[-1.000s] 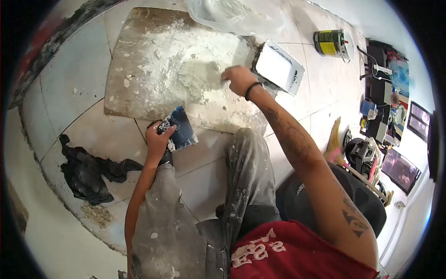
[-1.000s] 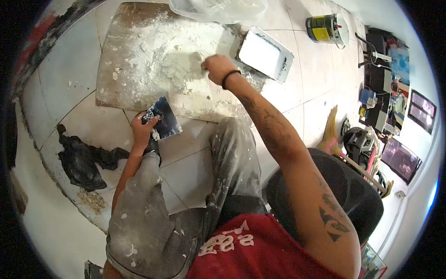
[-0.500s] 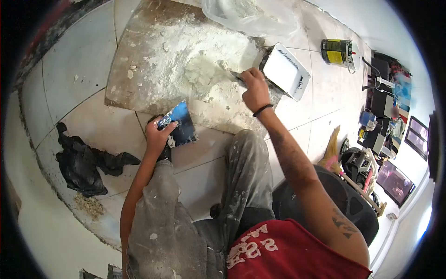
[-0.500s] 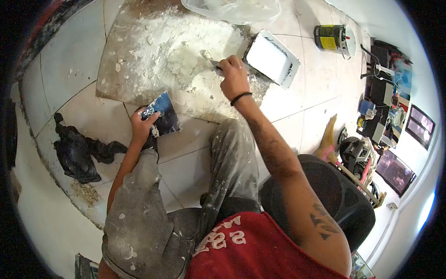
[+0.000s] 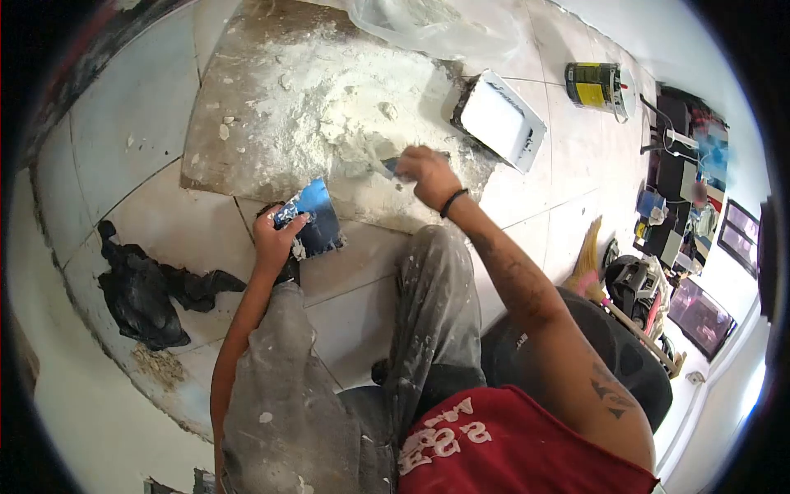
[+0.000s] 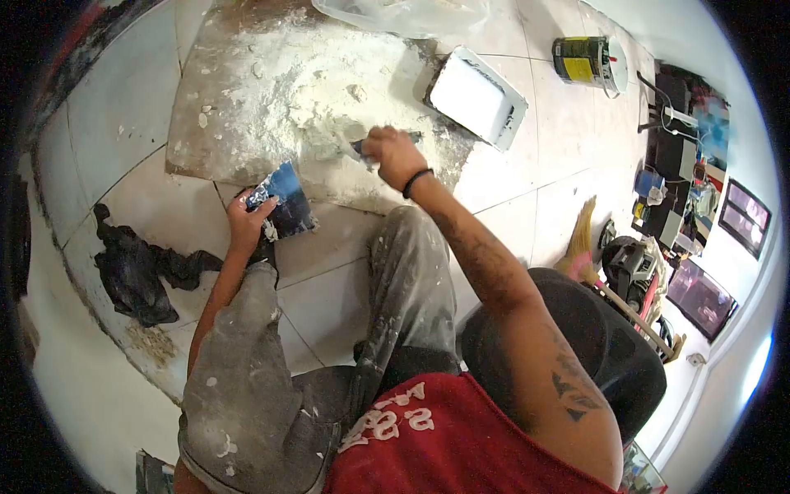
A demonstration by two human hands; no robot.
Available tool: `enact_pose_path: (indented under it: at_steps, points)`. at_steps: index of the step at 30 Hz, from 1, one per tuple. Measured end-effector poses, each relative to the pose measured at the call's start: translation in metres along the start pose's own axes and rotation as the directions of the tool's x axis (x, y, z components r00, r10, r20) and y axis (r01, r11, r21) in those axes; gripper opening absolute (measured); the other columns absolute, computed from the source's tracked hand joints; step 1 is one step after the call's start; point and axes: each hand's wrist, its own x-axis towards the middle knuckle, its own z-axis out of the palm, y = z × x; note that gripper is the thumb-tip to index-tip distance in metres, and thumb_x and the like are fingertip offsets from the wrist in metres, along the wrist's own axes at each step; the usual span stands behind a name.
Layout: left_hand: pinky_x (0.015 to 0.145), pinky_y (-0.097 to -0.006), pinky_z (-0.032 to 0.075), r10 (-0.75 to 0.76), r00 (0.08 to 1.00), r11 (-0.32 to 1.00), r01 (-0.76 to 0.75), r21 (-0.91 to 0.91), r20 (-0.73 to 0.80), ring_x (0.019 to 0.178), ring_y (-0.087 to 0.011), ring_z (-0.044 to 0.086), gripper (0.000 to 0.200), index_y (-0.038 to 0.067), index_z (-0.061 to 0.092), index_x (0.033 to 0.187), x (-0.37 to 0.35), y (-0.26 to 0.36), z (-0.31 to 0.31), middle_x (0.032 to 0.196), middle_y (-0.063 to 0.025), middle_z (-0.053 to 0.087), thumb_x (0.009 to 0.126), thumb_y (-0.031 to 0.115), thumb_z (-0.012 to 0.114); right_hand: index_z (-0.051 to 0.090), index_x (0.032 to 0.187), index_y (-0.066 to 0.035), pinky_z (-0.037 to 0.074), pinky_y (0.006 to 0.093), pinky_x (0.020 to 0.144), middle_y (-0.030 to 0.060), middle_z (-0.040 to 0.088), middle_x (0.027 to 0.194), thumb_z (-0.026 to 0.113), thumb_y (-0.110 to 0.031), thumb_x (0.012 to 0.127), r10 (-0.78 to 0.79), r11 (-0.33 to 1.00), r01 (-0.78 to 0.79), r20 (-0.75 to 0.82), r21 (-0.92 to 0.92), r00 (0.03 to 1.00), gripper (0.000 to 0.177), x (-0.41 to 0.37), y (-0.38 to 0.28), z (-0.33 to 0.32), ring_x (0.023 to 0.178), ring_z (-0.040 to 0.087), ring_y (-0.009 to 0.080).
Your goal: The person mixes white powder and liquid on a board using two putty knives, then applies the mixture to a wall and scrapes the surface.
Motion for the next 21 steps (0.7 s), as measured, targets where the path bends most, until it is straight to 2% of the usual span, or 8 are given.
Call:
enact_pose_path:
  at_steps: [2,6,10,14,15,16,18,21]
  points:
    - [0.057,-0.0238,0.043,0.008,1.0,1.0,-0.008,0.026,0.003,0.06,-0.0059,0.051,0.015,-0.001,0.063,0.078,0.002,0.006,-0.001,0.067,0.0013,0.06,0.075,0.012,0.07,0.061,0.082,-0.006,0.043,0.0382,0.079,0.0083,0.057,0.09,0.05,0.005,0.07,0.001,0.999,0.003,-0.112,0.039,0.994,0.02,0.014,-0.003,-0.022,0.093,0.052,0.0293]
    - [0.057,-0.0244,0.042,-0.038,0.999,0.999,0.038,-0.002,-0.002,0.06,-0.0062,0.05,0.016,-0.001,0.062,0.076,-0.002,0.01,0.001,0.066,0.0011,0.059,0.075,0.013,0.071,0.061,0.086,-0.008,0.041,0.0365,0.085,0.0066,0.057,0.09,0.052,0.005,0.07,-0.205,0.959,0.135,-0.278,-0.251,0.938,0.022,0.012,0.003,0.018,0.102,0.051,0.0286]
    - [0.057,-0.0252,0.042,0.057,0.998,0.991,-0.054,0.124,-0.019,0.06,-0.0067,0.05,0.017,-0.001,0.061,0.074,-0.002,0.01,-0.001,0.067,0.0005,0.059,0.076,0.013,0.07,0.06,0.078,-0.005,0.046,0.0401,0.08,0.0104,0.058,0.082,0.055,0.005,0.069,-0.017,1.0,0.017,0.054,-0.004,0.998,0.014,0.011,0.01,-0.009,0.092,0.056,0.0303]
    - [0.057,-0.0241,0.042,-0.052,0.999,0.999,0.052,-0.012,0.001,0.061,-0.0064,0.05,0.018,-0.001,0.059,0.072,-0.004,0.019,0.003,0.066,0.0007,0.058,0.076,0.013,0.07,0.057,0.073,-0.002,0.046,0.0419,0.077,0.0124,0.057,0.082,0.053,0.007,0.064,-0.125,0.988,0.142,-0.224,0.062,0.967,0.013,0.034,-0.003,-0.015,0.087,0.055,0.0325]
    - [0.058,-0.0235,0.042,-0.075,0.997,0.996,0.075,-0.04,0.013,0.061,-0.0065,0.051,0.016,-0.001,0.061,0.074,-0.004,0.017,0.002,0.067,0.0006,0.059,0.075,0.012,0.07,0.058,0.076,-0.003,0.046,0.0412,0.078,0.0119,0.058,0.087,0.052,0.007,0.065,-0.101,0.991,0.094,-0.076,-0.09,0.992,0.017,0.029,-0.004,-0.007,0.09,0.055,0.0319]
    - [0.058,-0.0233,0.042,-0.054,0.998,0.998,0.055,-0.034,0.014,0.062,-0.0064,0.051,0.016,-0.001,0.062,0.075,-0.001,0.011,0.0,0.068,0.0005,0.059,0.075,0.012,0.07,0.06,0.08,-0.004,0.045,0.0402,0.079,0.0114,0.059,0.093,0.053,0.007,0.066,-0.209,0.973,0.182,-0.215,-0.139,0.954,0.019,0.017,0.009,0.012,0.094,0.054,0.0316]
    - [0.059,-0.0229,0.042,-0.027,1.0,0.999,0.027,-0.032,-0.001,0.062,-0.0063,0.051,0.015,-0.001,0.063,0.078,0.0,-0.003,-0.003,0.07,0.0004,0.06,0.076,0.012,0.07,0.061,0.082,-0.004,0.046,0.0398,0.076,0.0124,0.061,0.092,0.053,0.007,0.064,-0.051,0.999,0.051,0.026,-0.006,0.998,0.023,0.007,0.007,-0.007,0.09,0.056,0.0325]
    - [0.064,-0.0252,0.048,-0.192,0.98,0.933,0.198,-0.3,0.048,0.066,-0.0099,0.058,0.013,-0.002,0.065,0.086,0.002,0.016,-0.002,0.075,-0.0016,0.064,0.077,0.007,0.067,0.062,0.084,0.0,0.048,0.0393,0.07,0.0151,0.061,0.084,0.047,0.012,0.06,-0.043,0.994,0.034,0.084,0.103,0.996,0.031,0.008,0.024,-0.036,0.08,0.058,0.0351]
